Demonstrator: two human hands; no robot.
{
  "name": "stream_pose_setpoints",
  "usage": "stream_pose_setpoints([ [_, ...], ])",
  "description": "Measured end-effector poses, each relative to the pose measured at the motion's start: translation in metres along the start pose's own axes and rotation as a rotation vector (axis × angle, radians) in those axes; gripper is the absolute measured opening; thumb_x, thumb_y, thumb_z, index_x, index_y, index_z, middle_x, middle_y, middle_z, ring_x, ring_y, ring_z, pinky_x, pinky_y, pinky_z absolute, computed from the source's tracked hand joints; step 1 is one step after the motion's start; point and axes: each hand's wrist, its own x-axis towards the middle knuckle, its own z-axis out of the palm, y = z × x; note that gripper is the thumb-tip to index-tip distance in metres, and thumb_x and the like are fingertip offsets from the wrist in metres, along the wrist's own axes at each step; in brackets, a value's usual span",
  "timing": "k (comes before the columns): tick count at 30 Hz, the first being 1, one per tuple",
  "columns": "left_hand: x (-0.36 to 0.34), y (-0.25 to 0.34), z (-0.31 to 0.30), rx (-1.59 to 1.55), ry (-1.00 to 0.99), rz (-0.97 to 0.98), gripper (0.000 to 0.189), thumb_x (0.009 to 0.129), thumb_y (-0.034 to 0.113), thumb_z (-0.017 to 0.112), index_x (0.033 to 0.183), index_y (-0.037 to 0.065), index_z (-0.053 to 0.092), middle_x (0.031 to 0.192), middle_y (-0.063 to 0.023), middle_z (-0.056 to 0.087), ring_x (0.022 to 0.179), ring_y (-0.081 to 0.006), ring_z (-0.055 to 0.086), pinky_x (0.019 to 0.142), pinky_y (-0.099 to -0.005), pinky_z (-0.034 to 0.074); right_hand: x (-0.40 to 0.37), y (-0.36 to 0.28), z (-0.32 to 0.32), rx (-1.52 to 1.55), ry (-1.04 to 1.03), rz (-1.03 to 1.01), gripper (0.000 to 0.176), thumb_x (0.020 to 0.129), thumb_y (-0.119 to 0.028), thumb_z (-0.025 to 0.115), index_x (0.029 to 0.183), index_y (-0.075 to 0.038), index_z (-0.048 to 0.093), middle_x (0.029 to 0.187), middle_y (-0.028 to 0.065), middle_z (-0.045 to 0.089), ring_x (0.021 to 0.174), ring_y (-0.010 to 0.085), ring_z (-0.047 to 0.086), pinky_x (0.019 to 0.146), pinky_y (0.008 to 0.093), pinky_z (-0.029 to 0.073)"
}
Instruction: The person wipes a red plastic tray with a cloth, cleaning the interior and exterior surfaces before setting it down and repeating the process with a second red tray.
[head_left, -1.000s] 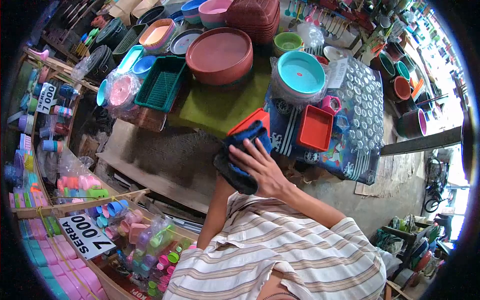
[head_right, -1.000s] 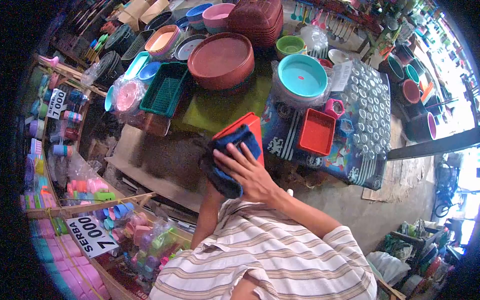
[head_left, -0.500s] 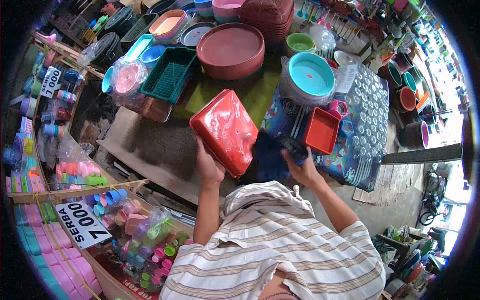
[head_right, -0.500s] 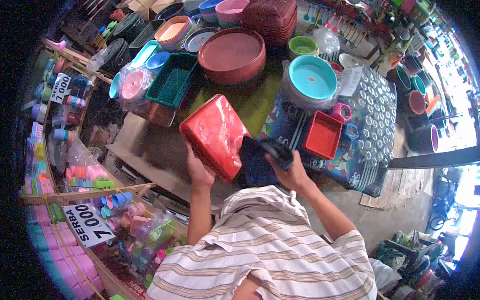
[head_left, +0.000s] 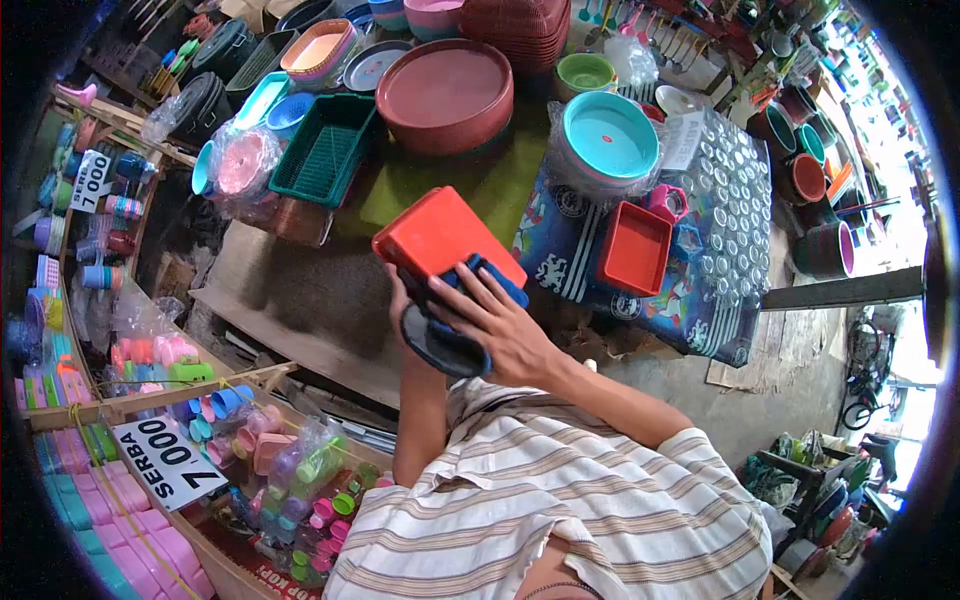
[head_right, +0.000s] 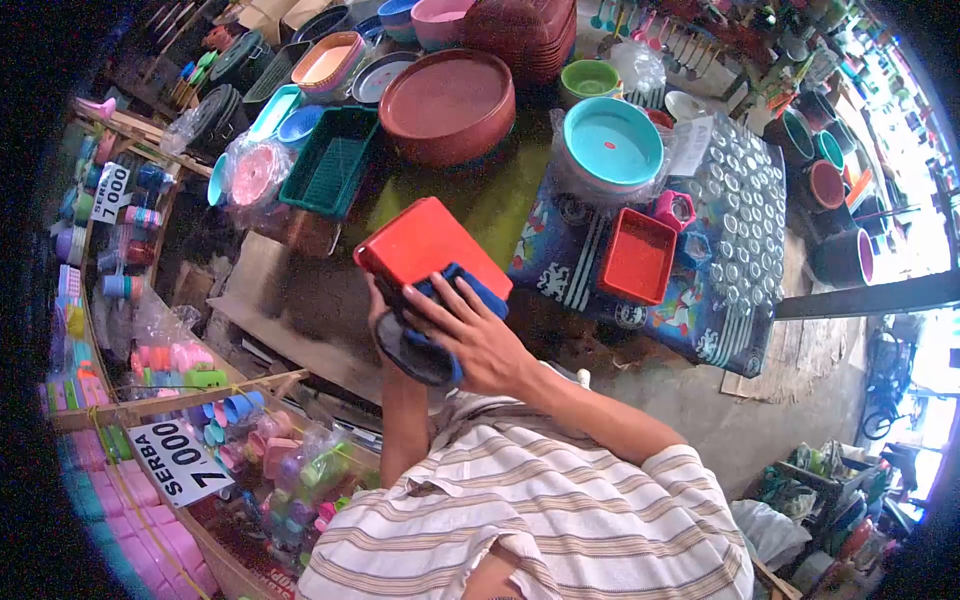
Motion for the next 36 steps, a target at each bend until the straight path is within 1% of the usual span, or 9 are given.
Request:
stream_pose_setpoints([
  [5,0.007,0.010,0.032,0.385,0.734,0.258,0.070,0.109,0.063,0.043,0.152,0.008,0.049,0.150,-0.0120,0.058,0.136,-0.0301,0.057,0.113,-0.0506,0.047,-0.043,0.000,-0.004,0.081,-0.024,-0.018,0.079,0.075,-0.028,0.073,0.149,-0.007,0.056,0.174,0.0131,0.029,0.161,0.0400,0.023,0.132,0.0552,0.020],
  [13,0.000,0.022,-0.033,0.160,0.647,0.222,0.066,0.111,0.059,0.040,0.152,0.009,0.051,0.154,-0.0121,0.056,0.140,-0.0328,0.055,0.117,-0.0546,0.045,-0.077,0.060,-0.008,0.469,0.213,0.606,0.064,0.083,0.009,0.069,0.145,0.002,0.055,0.164,0.0228,0.042,0.147,0.0373,0.049,0.123,0.0371,0.036],
  [15,0.001,0.013,-0.030,0.141,0.619,0.224,0.065,0.111,0.058,0.039,0.151,0.009,0.051,0.154,-0.0122,0.055,0.141,-0.0329,0.054,0.117,-0.0554,0.046,-0.060,0.043,-0.019,0.455,0.573,0.497,0.059,0.091,0.010,0.062,0.149,0.002,0.052,0.160,0.0236,0.046,0.141,0.0377,0.055,0.119,0.0354,0.037],
  [18,0.003,-0.003,-0.020,0.163,0.652,0.244,0.061,0.112,0.054,0.039,0.150,0.008,0.052,0.153,-0.0130,0.057,0.139,-0.0328,0.057,0.116,-0.0543,0.047,-0.037,0.010,-0.038,0.064,0.306,0.063,0.075,0.086,-0.027,0.073,0.155,-0.009,0.053,0.165,0.0203,0.042,0.154,0.0422,0.038,0.127,0.0561,0.029],
  [22,-0.014,-0.017,-0.041,0.014,0.316,0.010,0.059,0.113,0.051,0.040,0.149,0.007,0.052,0.150,-0.0134,0.059,0.136,-0.0326,0.059,0.115,-0.0523,0.049,-0.028,-0.007,0.013,-0.105,-0.086,0.006,0.088,0.087,-0.045,0.067,0.165,-0.016,0.039,0.175,0.0140,0.027,0.162,0.0374,0.023,0.130,0.0595,0.015],
  [26,-0.002,-0.030,-0.010,0.493,0.346,0.047,0.056,0.112,0.048,0.041,0.149,0.007,0.052,0.145,-0.0141,0.063,0.130,-0.0320,0.064,0.112,-0.0487,0.052,-0.027,0.023,-0.006,-0.086,0.064,0.094,0.088,0.085,-0.044,0.063,0.166,-0.021,0.038,0.176,0.0129,0.025,0.163,0.0356,0.021,0.130,0.0567,0.013],
  [30,0.002,-0.034,0.001,0.190,0.353,0.039,0.055,0.113,0.048,0.040,0.149,0.008,0.053,0.146,-0.0124,0.062,0.129,-0.0305,0.064,0.109,-0.0490,0.054,-0.014,0.057,-0.043,-0.077,0.334,0.181,0.085,0.084,-0.033,0.072,0.163,-0.017,0.044,0.173,0.0164,0.031,0.161,0.0427,0.021,0.130,0.0575,0.012],
  [35,0.001,-0.029,-0.043,0.130,0.482,-0.034,0.057,0.113,0.051,0.040,0.147,0.008,0.054,0.142,-0.0108,0.065,0.124,-0.0306,0.066,0.105,-0.0488,0.056,-0.008,0.104,-0.049,0.925,0.641,0.621,0.044,0.115,-0.030,0.049,0.150,-0.003,0.052,0.137,0.0121,0.063,0.125,0.0213,0.053,0.114,0.0371,0.039],
  [36,0.000,-0.026,-0.040,0.132,0.478,-0.032,0.057,0.113,0.051,0.040,0.147,0.008,0.054,0.142,-0.0108,0.065,0.124,-0.0306,0.066,0.105,-0.0488,0.056,-0.015,0.110,-0.056,0.679,0.643,0.697,0.044,0.114,-0.031,0.050,0.148,-0.003,0.054,0.134,0.0141,0.064,0.121,0.0253,0.055,0.112,0.0396,0.041],
])
